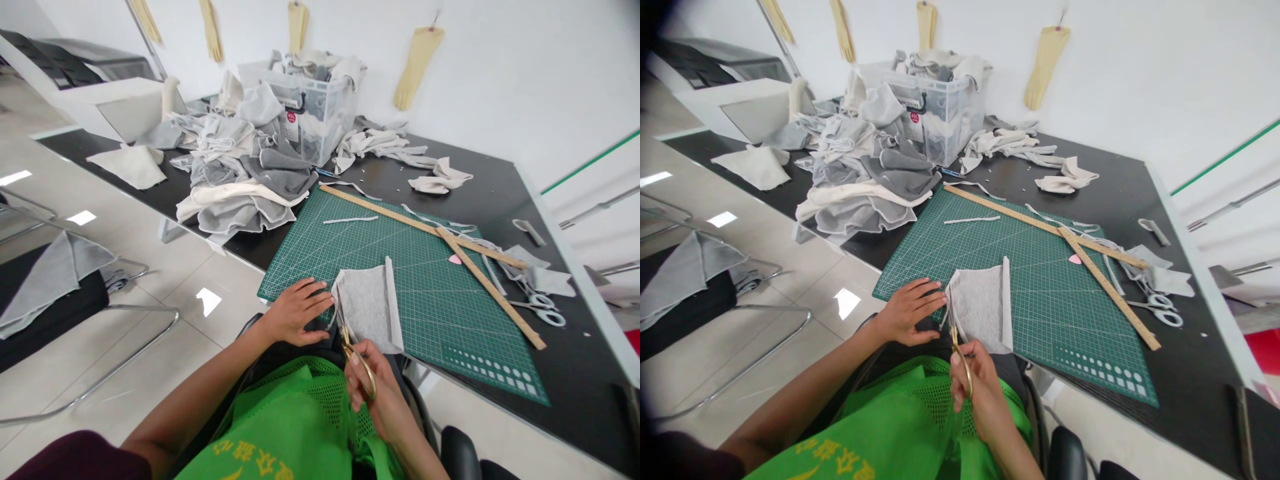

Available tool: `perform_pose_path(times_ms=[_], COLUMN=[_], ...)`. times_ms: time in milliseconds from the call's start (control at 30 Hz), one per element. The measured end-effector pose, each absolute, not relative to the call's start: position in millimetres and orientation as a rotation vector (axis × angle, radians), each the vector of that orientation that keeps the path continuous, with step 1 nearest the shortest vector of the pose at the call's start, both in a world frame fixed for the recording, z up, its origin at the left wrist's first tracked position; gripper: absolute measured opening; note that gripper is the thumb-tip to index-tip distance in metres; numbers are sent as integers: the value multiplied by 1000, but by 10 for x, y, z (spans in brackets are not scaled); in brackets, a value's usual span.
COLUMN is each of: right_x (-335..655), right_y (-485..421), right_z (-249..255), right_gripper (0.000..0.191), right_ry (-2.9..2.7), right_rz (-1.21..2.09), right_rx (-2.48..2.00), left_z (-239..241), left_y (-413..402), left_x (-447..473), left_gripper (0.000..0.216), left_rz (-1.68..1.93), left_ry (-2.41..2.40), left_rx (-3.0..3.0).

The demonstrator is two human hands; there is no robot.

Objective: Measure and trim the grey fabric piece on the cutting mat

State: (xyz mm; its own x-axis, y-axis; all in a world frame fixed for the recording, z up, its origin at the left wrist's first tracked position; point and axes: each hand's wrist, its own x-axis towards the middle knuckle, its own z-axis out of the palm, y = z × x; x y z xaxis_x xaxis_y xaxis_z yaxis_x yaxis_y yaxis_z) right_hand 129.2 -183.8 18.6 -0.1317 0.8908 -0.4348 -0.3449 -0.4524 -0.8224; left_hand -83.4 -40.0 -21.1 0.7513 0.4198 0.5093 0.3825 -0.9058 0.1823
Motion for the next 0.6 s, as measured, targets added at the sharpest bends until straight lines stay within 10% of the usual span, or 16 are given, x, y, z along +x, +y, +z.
perform_pose_path(times_ms=[600], right_x=[1725], right_y=[-2130], right_z=[256], right_gripper=[43], right_ry=[-610], right_rz=[1733], right_rx=[-1153], left_z=[171], left_y=[-362], left_x=[-597], left_gripper=[63], left_rz=[585], left_ry=[1017], left_rx=[2693])
